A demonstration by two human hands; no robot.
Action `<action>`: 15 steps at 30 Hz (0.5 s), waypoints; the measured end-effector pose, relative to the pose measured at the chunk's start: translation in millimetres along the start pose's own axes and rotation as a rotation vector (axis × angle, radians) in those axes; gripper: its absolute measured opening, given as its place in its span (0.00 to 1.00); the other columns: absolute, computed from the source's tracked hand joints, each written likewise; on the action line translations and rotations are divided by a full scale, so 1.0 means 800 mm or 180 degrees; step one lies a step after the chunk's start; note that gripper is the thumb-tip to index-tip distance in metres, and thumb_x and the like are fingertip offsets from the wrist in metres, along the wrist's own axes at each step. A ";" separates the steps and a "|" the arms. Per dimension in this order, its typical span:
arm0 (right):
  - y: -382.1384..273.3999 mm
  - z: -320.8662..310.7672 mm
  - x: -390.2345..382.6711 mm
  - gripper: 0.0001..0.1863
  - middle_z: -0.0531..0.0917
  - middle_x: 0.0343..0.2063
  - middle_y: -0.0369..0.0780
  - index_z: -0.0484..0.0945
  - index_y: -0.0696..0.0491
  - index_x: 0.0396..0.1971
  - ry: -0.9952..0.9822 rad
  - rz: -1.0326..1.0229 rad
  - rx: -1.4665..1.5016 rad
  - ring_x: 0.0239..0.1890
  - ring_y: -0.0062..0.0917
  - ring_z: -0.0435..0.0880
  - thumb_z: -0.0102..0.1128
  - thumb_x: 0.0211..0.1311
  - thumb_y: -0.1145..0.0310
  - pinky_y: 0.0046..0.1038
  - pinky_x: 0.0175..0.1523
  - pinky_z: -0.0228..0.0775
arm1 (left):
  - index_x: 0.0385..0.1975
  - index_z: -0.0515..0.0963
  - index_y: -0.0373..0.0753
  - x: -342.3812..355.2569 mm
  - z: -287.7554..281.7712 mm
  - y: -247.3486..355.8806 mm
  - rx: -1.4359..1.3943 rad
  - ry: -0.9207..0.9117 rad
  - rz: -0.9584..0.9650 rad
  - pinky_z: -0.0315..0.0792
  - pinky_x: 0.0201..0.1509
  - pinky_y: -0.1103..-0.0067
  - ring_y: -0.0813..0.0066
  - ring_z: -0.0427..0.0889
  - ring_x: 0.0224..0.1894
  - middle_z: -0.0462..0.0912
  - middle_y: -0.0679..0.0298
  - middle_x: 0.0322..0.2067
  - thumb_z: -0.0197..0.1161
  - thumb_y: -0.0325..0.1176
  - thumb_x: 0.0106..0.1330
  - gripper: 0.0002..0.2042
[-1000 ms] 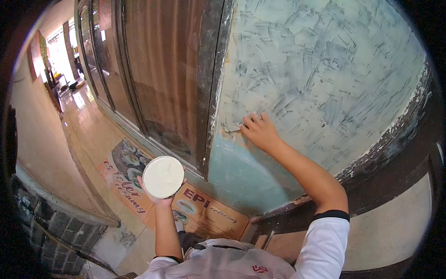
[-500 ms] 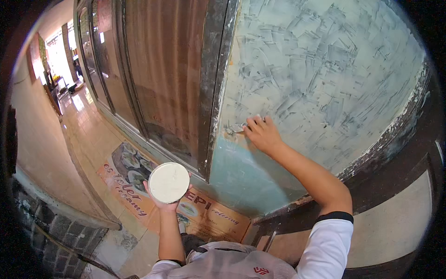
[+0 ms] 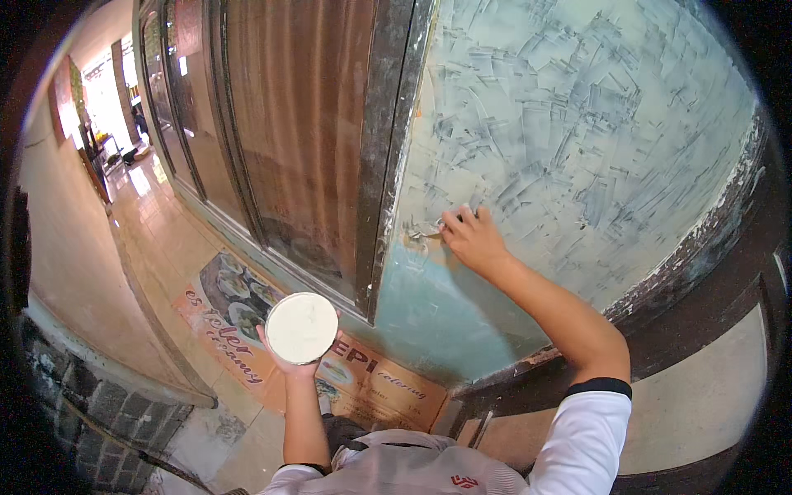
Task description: The person applies wall putty to a wall section using a putty knife, scooping the putty from a bucket and spreading it onto the wall.
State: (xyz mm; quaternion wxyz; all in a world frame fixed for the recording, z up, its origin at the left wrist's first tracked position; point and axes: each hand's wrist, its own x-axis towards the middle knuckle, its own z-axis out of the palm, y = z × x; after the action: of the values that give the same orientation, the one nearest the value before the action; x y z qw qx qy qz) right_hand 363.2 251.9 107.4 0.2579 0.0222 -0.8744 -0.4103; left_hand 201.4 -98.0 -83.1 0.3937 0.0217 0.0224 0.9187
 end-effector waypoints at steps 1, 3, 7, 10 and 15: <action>-0.007 -0.002 -0.001 0.06 0.77 0.45 0.32 0.84 0.47 0.33 0.0043 -0.0028 0.0095 0.49 0.32 0.74 0.63 0.60 0.64 0.38 0.45 0.61 | 0.76 0.61 0.51 -0.001 0.000 0.000 0.0129 -0.0287 -0.0083 0.54 0.60 0.19 0.21 0.58 0.71 0.57 0.46 0.76 0.43 0.81 0.61 0.49; -0.021 0.010 -0.005 0.05 0.77 0.44 0.32 0.85 0.46 0.32 0.0224 -0.0056 0.0250 0.49 0.31 0.75 0.63 0.60 0.64 0.38 0.46 0.62 | 0.76 0.59 0.49 -0.002 0.008 -0.004 0.0046 -0.0446 -0.0222 0.56 0.60 0.20 0.19 0.58 0.71 0.57 0.44 0.75 0.44 0.81 0.60 0.51; -0.039 0.032 -0.006 0.06 0.77 0.45 0.34 0.85 0.46 0.33 0.0154 0.0053 0.0126 0.51 0.33 0.75 0.64 0.58 0.64 0.39 0.48 0.63 | 0.76 0.59 0.48 0.003 0.001 -0.005 0.0203 -0.0455 -0.0165 0.54 0.61 0.19 0.21 0.58 0.71 0.58 0.45 0.75 0.45 0.81 0.60 0.51; -0.003 0.018 -0.010 0.08 0.77 0.45 0.35 0.85 0.47 0.36 -0.0044 0.0226 0.0097 0.52 0.35 0.74 0.64 0.57 0.64 0.39 0.48 0.63 | 0.76 0.60 0.48 0.002 -0.001 -0.003 0.0366 -0.0610 -0.0224 0.54 0.62 0.19 0.24 0.59 0.72 0.58 0.46 0.75 0.45 0.81 0.60 0.51; 0.002 -0.010 -0.002 0.09 0.77 0.46 0.35 0.85 0.47 0.38 -0.0140 0.0237 0.0137 0.53 0.35 0.74 0.63 0.57 0.65 0.40 0.49 0.63 | 0.76 0.60 0.48 -0.006 0.007 -0.006 -0.0038 -0.0369 -0.0158 0.56 0.59 0.19 0.25 0.59 0.72 0.58 0.46 0.75 0.45 0.81 0.60 0.51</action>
State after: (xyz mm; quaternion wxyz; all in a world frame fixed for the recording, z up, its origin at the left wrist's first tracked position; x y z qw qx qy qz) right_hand 368.8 247.4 112.3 0.2532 -0.0138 -0.8887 -0.3819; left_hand 208.5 -98.1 -78.2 0.4171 0.0720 -0.0055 0.9060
